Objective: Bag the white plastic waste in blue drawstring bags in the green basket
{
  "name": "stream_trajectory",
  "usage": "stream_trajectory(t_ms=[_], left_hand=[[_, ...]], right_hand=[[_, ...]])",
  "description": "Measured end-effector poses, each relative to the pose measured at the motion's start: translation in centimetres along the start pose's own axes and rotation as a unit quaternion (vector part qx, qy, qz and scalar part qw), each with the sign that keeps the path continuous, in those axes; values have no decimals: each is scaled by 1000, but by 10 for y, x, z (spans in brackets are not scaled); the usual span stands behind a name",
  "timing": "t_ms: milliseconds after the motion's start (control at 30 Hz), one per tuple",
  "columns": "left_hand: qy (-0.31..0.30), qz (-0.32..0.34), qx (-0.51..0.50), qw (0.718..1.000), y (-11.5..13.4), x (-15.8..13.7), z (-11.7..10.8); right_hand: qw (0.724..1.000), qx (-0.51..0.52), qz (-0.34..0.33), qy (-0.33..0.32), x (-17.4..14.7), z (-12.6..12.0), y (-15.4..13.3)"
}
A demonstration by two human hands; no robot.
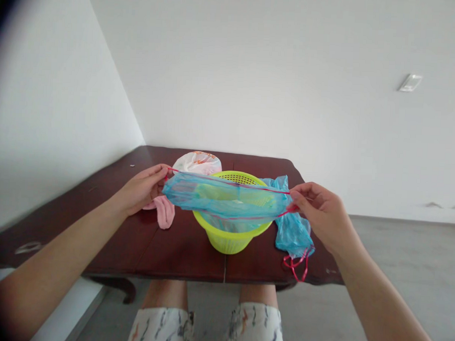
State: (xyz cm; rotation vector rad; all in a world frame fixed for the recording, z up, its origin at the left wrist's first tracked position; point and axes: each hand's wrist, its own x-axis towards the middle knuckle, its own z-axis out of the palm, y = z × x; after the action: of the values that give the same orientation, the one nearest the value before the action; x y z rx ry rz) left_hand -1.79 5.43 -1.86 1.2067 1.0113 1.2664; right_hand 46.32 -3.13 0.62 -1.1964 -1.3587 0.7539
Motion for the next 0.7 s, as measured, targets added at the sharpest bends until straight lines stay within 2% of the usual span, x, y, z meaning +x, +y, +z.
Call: stream_trajectory(t_ms=[100,167,233,300,467,600,700], left_hand=[[16,20,85,996,1,4,2],[19,45,99,994,6,5,4],[20,55,40,997,14,6,5],[26,32,-58,997,23,5,6],[39,-33,-225,973,40,0,12],[10,-18,-278,960,44,-6,19],[15,33,-262,964,42,-9,27]], right_hand=[[991,123,49,-1,-2,-6,-6],[978,200,65,-10,-3,-9,-10],[963,258,75,-22,-3,-11,-13],[952,292,85,-34,-5,-10,-14],[934,344,91,-28,-16,2,-9],[924,374,80,-5,-24,15,4],[931,360,57,6,-27,21,16]])
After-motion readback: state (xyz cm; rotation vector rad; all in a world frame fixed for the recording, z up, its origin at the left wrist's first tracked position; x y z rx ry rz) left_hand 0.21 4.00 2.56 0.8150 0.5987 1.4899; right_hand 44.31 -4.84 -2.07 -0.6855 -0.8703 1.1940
